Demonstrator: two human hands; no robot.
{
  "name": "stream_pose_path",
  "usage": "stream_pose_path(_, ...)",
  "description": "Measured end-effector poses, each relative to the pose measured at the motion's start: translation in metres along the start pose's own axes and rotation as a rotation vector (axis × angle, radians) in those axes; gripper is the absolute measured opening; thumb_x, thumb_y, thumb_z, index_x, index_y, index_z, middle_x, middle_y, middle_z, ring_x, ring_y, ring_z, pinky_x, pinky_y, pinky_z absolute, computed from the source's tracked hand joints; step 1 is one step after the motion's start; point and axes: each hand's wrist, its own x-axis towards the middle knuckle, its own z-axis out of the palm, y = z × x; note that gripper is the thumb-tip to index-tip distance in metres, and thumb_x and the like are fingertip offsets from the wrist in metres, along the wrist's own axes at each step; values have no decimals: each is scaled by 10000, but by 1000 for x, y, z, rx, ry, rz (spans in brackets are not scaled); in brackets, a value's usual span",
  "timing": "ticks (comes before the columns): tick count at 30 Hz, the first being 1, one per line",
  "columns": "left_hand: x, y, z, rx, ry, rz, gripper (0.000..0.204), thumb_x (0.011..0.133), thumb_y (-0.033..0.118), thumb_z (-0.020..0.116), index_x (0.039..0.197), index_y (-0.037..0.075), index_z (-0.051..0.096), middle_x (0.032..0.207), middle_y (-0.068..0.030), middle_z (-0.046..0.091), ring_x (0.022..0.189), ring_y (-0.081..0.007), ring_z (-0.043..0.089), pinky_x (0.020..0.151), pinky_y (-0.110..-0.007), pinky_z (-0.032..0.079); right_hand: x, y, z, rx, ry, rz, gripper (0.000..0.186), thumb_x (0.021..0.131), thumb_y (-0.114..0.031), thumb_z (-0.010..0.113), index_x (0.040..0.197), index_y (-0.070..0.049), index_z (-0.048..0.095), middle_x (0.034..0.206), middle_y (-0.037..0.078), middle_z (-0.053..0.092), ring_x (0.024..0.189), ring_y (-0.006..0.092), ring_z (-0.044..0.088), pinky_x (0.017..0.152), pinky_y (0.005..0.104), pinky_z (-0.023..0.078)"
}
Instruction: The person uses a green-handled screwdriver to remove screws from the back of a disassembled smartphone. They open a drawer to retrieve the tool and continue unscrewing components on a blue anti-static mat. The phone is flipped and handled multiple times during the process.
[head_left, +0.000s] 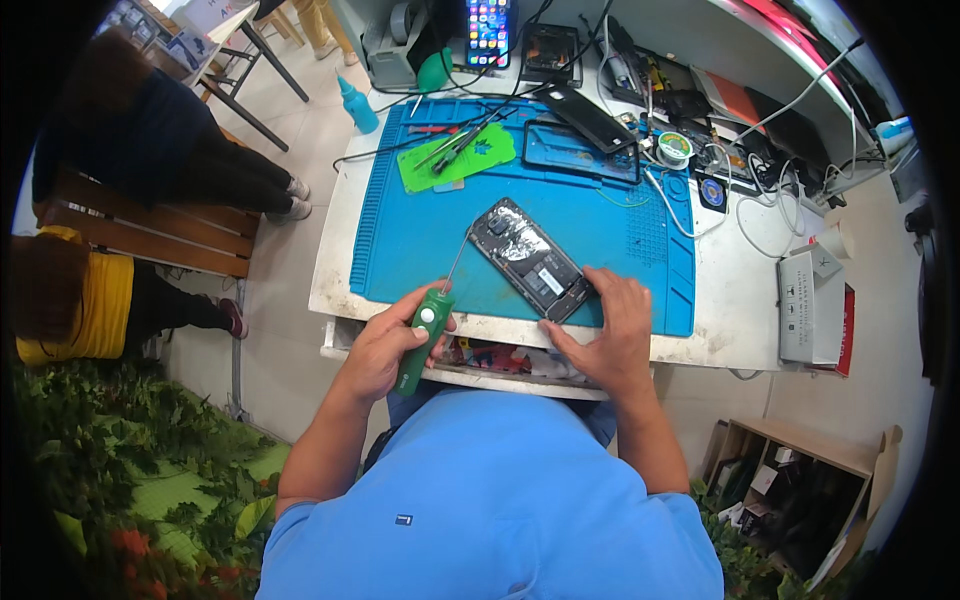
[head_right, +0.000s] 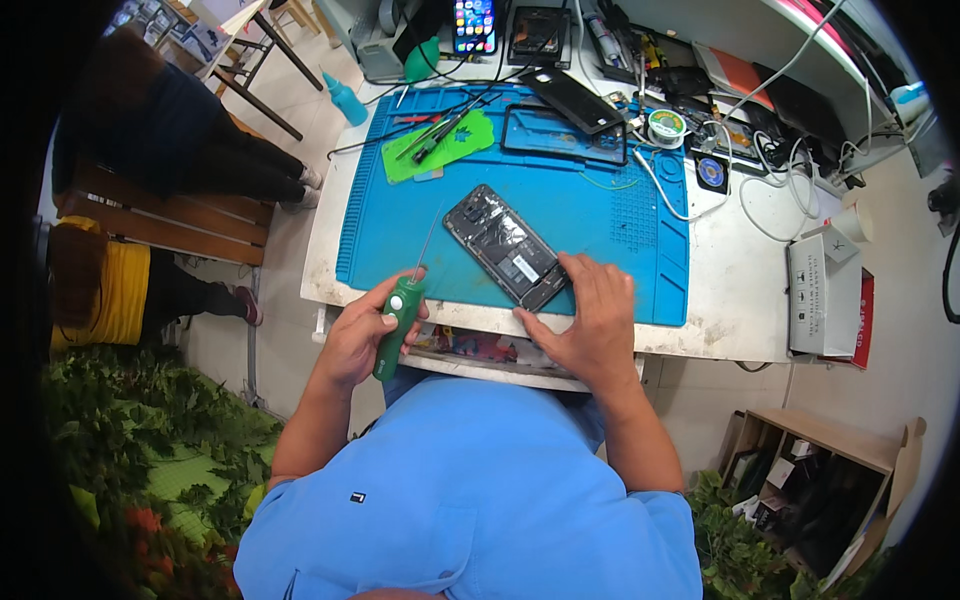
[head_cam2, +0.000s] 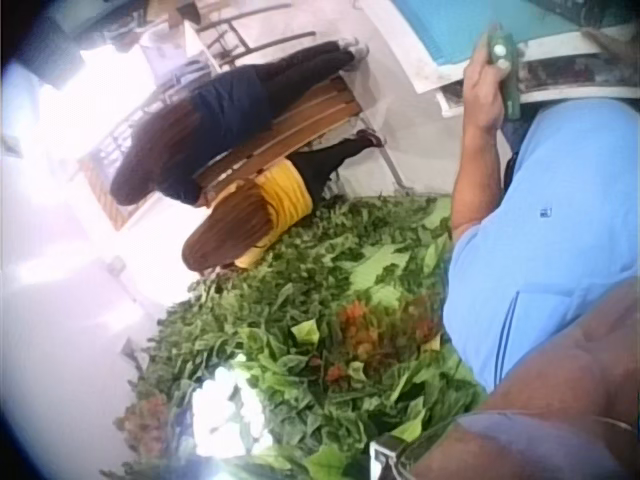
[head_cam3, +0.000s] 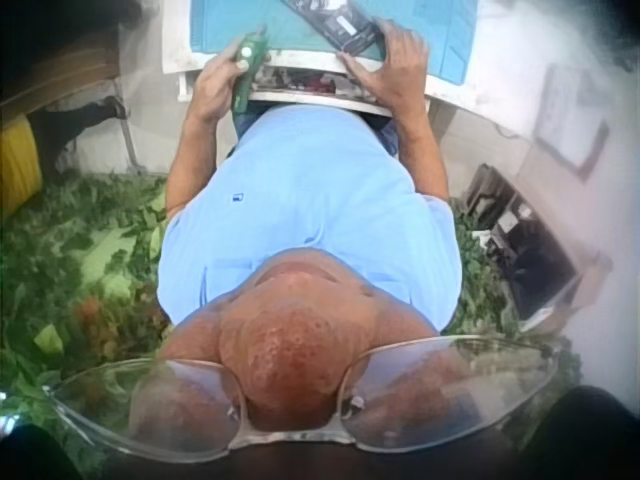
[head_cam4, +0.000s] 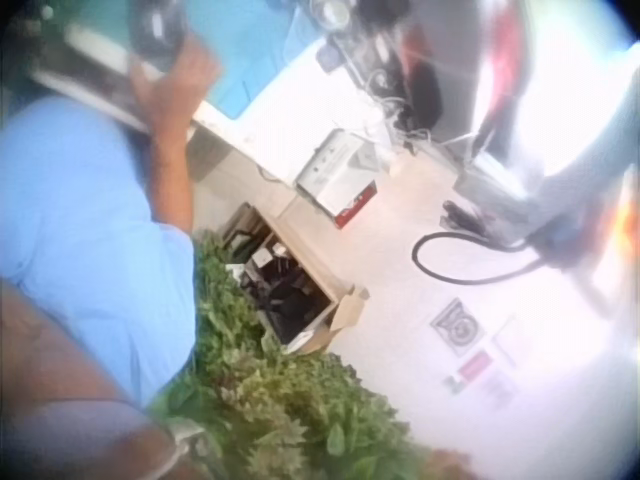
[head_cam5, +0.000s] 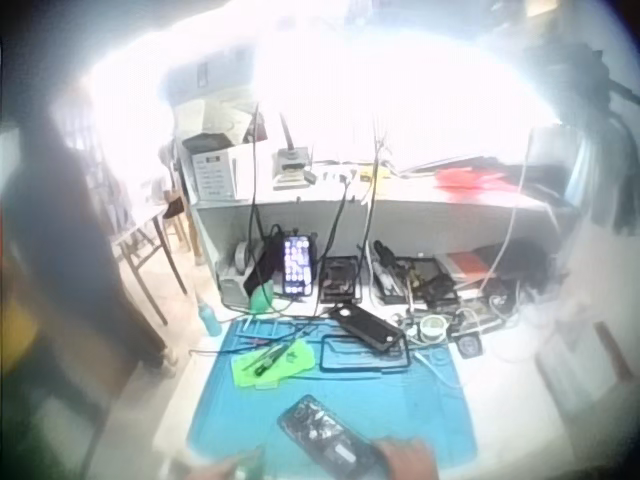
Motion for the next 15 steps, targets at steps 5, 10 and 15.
stream_pose_path(5, 5, 0, 1, -13, 13, -4, 834, 994, 182, 609, 1761, -71, 400, 1299, -172, 675, 992, -215, 682, 833, -334, 582, 0, -2, -2, 7, 19, -8, 845, 783, -393, 1035, 1436, -2, 666, 1337, 201, 733, 1126, 370, 668, 993, 501, 479)
stream_pose_path(10, 9, 4, 1, 5, 26, -15, 823, 994, 185, 606, 1748, -80, 411, 1291, -174, 681, 988, -214, 680, 834, -331, 583, -3, 0, 1, 11, 18, 8, 816, 817, -413, 1015, 1429, 3, 671, 1330, 200, 739, 1108, 380, 666, 989, 502, 485)
stream_pose_path(15, 0, 0, 5, 47, 10, -31, 754, 1027, 127, 555, 1750, -52, 432, 1304, -168, 707, 977, -187, 676, 838, -325, 583, -1, -1, -1, 1, 16, -1, 828, 814, -416, 1009, 1448, -6, 670, 1335, 204, 732, 1128, 388, 655, 1007, 510, 483)
